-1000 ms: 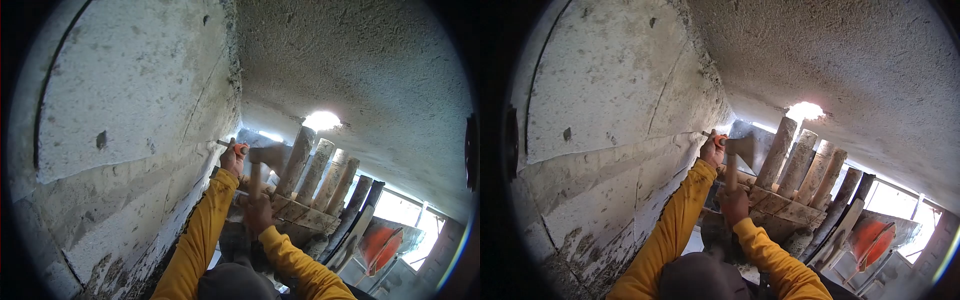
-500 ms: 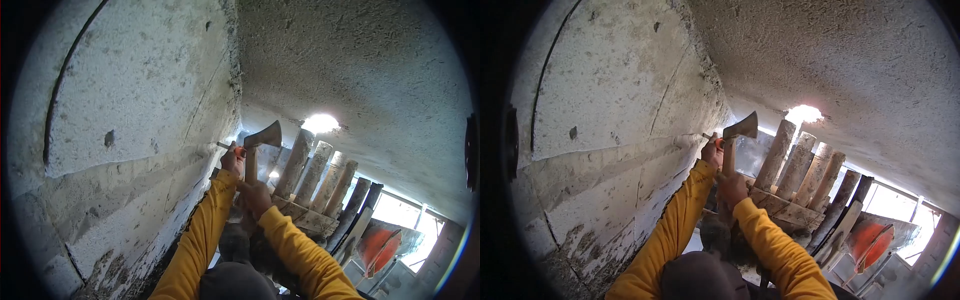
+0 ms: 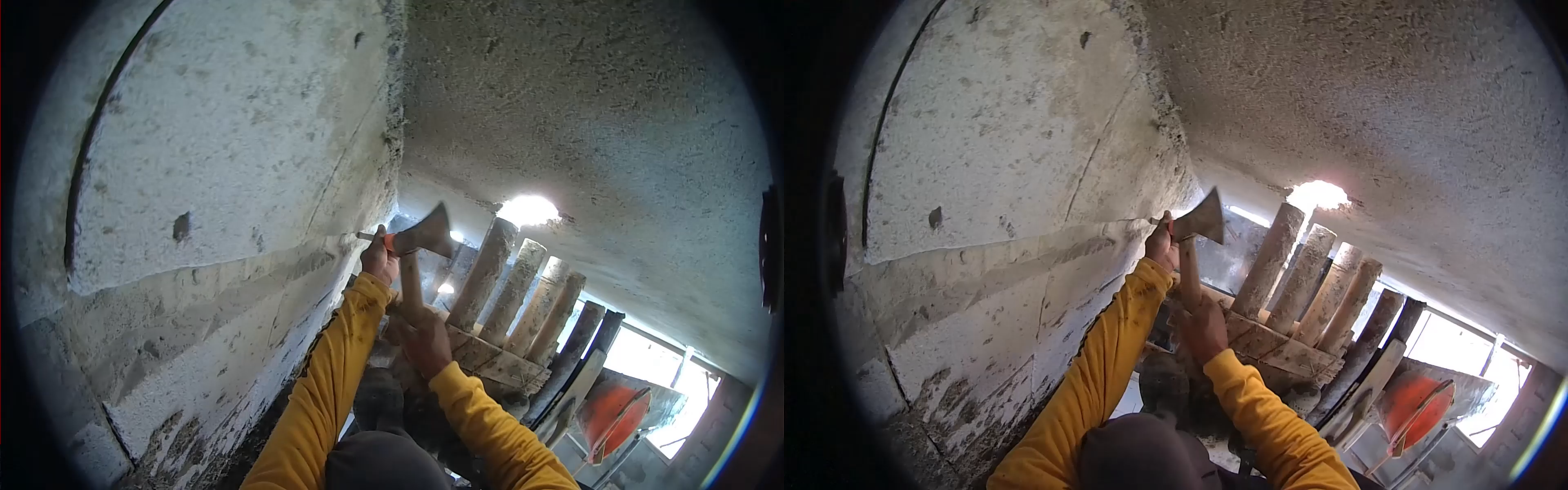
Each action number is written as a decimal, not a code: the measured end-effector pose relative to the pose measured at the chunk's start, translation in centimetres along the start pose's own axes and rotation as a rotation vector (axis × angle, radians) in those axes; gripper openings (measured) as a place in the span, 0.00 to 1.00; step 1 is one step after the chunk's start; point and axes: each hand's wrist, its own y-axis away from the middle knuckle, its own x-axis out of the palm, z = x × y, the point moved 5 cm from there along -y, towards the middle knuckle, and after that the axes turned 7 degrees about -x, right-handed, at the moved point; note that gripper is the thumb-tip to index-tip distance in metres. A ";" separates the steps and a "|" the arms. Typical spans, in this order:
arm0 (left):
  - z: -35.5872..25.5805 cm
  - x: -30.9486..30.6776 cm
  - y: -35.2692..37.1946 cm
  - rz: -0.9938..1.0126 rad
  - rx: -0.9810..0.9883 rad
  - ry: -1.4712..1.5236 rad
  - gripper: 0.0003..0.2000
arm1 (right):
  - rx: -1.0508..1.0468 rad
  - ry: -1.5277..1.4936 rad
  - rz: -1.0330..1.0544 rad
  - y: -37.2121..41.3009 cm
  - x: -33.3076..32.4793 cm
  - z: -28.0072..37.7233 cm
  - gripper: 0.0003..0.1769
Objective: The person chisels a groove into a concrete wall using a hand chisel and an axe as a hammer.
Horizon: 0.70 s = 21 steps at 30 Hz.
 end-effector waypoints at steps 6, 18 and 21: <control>0.5 0.4 1.0 -0.049 -0.014 -0.018 0.09 | -0.210 -0.158 -0.230 2.1 -0.2 -0.9 0.16; -0.4 2.7 3.2 -0.033 0.016 -0.020 0.10 | -0.047 -0.163 -0.135 2.4 0.1 1.6 0.18; -0.8 -0.5 0.6 0.111 -0.114 -0.333 0.13 | -0.216 0.207 0.070 -0.5 1.8 -2.9 0.17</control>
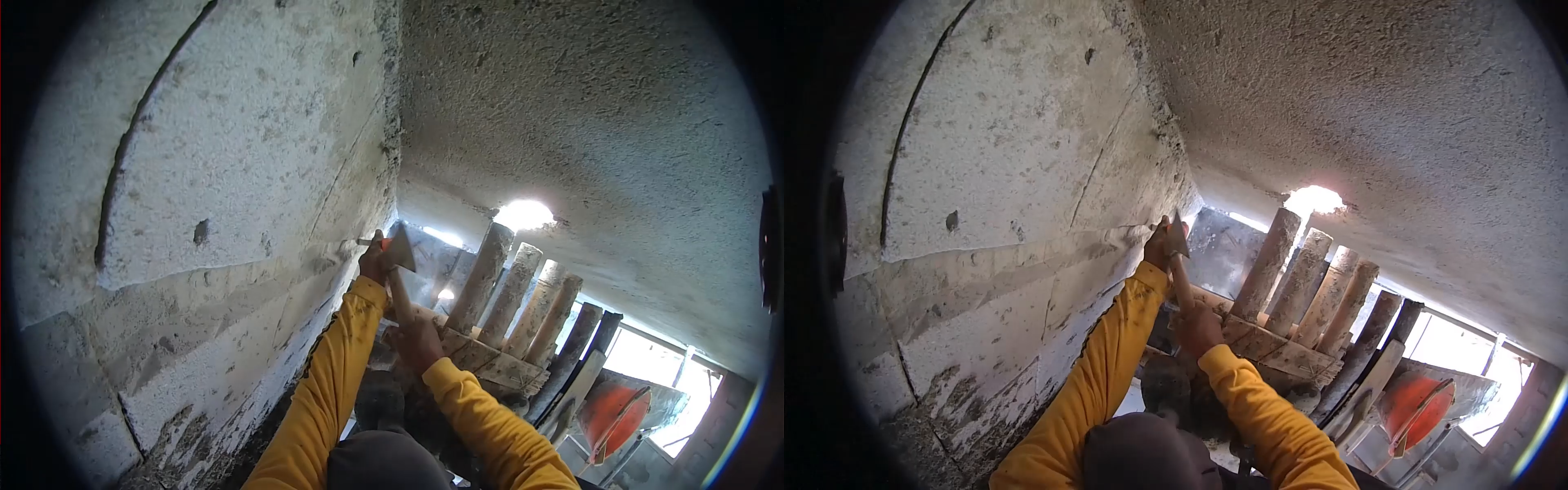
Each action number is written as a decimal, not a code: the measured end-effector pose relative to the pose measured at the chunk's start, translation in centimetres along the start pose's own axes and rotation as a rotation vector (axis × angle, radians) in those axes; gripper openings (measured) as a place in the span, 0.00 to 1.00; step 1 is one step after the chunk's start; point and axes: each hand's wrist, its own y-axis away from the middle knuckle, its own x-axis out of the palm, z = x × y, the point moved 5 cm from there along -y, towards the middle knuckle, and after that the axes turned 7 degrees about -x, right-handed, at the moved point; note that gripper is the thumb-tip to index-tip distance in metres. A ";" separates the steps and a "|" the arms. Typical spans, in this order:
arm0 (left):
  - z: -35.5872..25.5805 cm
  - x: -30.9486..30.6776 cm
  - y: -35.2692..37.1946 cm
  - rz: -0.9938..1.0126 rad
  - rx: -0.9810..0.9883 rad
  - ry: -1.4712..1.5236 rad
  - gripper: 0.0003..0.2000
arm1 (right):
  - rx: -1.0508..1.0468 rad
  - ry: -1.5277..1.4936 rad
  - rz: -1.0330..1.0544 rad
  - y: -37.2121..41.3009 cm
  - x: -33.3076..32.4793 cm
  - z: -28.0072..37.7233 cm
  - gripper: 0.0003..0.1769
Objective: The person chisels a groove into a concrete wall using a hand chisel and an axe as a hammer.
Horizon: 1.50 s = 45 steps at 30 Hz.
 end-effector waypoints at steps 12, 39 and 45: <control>-1.7 1.6 1.1 0.118 0.031 0.170 0.13 | 0.140 0.018 0.067 -1.1 -1.0 0.8 0.17; 4.2 7.4 7.3 -0.297 0.029 0.208 0.05 | 0.299 -0.577 -0.211 4.9 -8.1 3.0 0.12; 2.4 9.3 8.1 -0.311 0.102 0.253 0.07 | 0.283 -0.638 -0.206 5.3 -7.9 3.7 0.11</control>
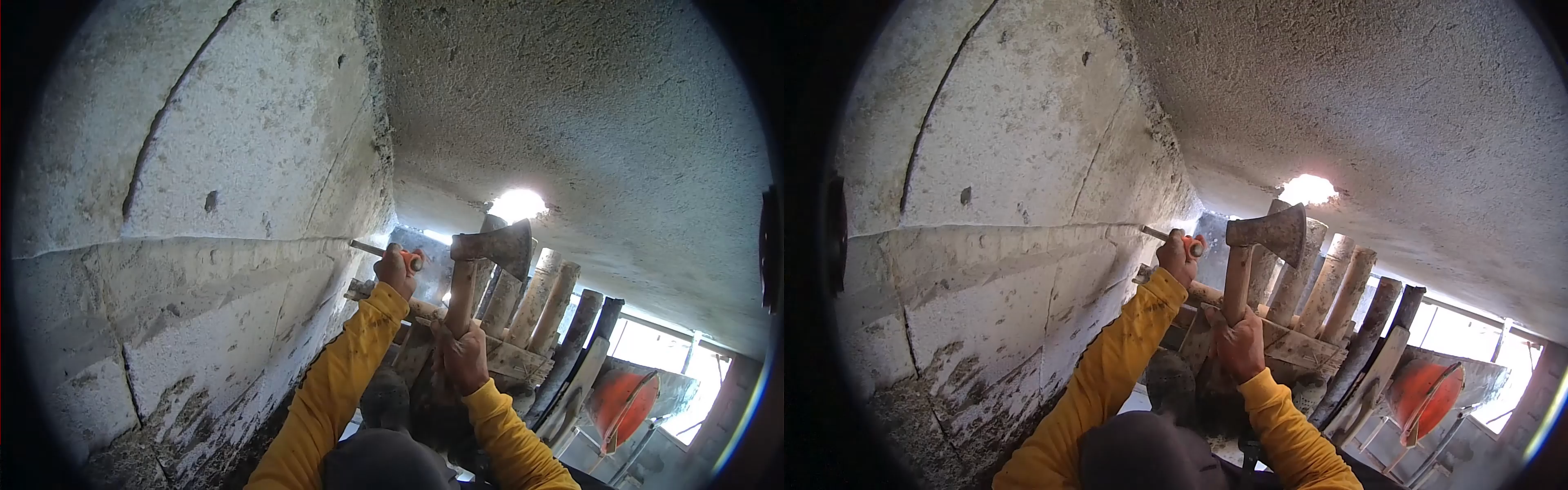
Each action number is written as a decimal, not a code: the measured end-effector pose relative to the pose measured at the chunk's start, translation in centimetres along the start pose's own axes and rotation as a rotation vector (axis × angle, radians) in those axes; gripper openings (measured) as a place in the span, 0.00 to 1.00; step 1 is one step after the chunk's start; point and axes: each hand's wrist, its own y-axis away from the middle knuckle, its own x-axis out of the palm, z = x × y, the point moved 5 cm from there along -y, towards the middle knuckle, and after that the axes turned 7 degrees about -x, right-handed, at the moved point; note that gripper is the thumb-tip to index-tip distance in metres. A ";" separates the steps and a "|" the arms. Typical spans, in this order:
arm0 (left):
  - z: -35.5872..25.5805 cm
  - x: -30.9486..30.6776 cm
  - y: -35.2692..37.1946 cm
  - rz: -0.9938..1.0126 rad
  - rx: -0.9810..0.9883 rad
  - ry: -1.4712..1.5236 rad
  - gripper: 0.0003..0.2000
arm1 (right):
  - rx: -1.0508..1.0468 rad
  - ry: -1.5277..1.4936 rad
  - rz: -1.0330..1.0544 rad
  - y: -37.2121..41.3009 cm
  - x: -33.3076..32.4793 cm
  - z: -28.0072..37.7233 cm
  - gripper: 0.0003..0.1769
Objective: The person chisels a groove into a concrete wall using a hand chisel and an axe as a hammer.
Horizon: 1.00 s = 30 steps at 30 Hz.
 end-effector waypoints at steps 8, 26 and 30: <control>0.1 0.8 -3.0 -0.075 0.156 -0.038 0.08 | -0.137 -0.027 -0.151 -0.1 0.3 -0.9 0.11; -0.4 -0.4 -3.9 0.060 0.130 -0.048 0.06 | -0.085 0.500 0.051 -3.7 2.8 -5.1 0.19; -0.4 -0.7 -4.6 0.105 0.119 -0.025 0.05 | -0.155 0.265 -0.004 -2.0 1.9 -2.2 0.17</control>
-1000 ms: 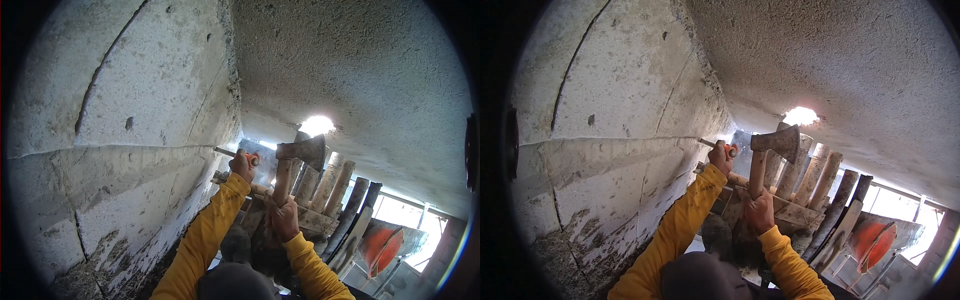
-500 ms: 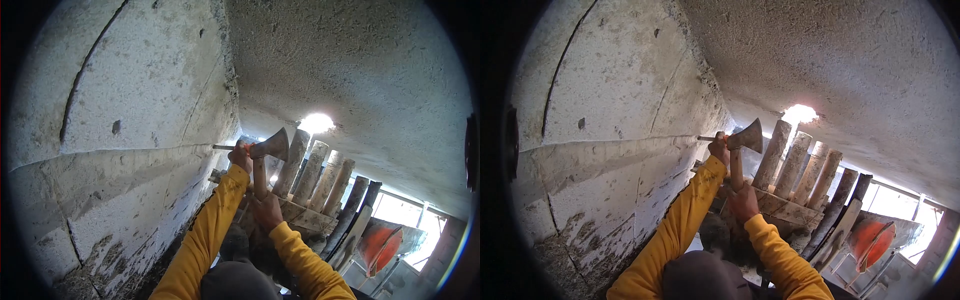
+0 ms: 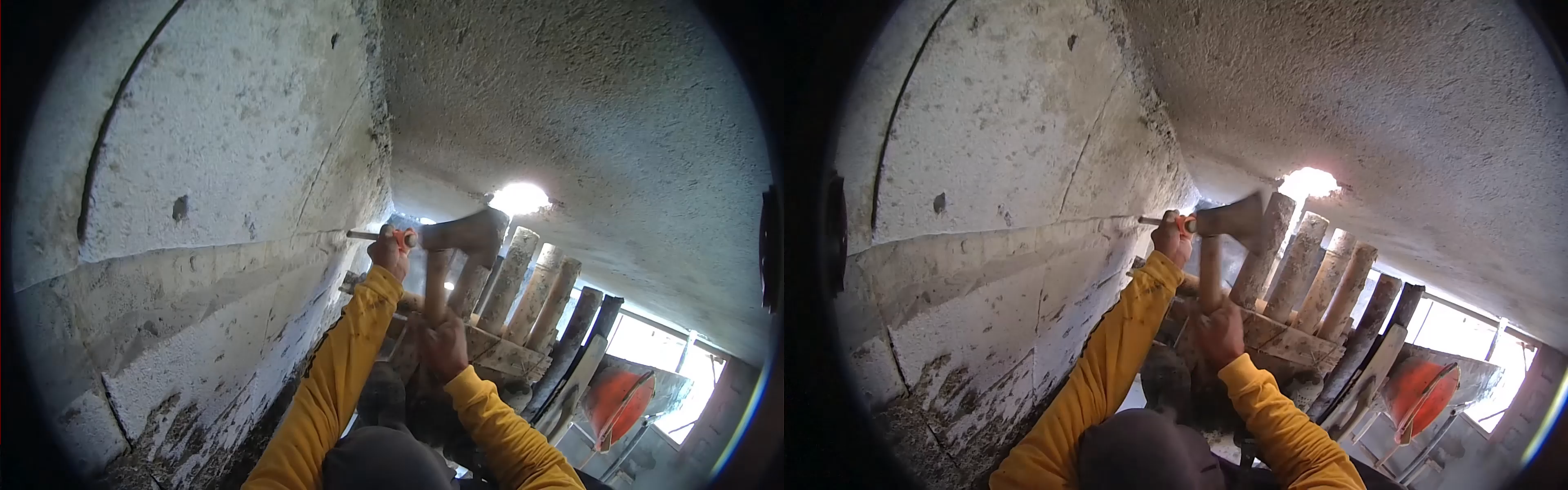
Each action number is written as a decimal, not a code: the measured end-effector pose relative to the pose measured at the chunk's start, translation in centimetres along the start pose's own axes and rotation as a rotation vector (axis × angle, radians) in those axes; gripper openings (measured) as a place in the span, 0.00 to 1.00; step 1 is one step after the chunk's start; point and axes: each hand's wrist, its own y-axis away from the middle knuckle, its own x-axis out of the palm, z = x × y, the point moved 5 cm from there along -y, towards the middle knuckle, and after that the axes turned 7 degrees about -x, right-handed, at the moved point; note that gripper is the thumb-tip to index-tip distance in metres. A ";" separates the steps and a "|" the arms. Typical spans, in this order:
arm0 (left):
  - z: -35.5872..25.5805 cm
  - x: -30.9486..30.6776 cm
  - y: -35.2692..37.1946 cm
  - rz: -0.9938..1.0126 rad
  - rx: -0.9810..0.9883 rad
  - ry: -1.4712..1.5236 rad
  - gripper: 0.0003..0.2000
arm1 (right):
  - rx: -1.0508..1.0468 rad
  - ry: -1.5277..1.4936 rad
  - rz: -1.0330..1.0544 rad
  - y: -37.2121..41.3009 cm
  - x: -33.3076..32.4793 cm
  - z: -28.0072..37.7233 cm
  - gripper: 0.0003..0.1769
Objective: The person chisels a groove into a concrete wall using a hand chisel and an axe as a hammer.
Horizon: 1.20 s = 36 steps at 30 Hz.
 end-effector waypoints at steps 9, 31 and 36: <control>-1.2 0.1 -0.2 -0.039 -0.033 -0.031 0.07 | -0.010 0.299 0.121 -1.4 1.8 -2.8 0.15; -2.4 -3.2 -2.4 0.292 -0.200 -0.017 0.05 | -0.068 0.421 0.262 -1.3 3.1 -1.7 0.21; -1.9 -4.9 -2.9 0.257 -0.026 0.106 0.06 | -0.084 0.043 -0.030 0.6 1.5 3.6 0.23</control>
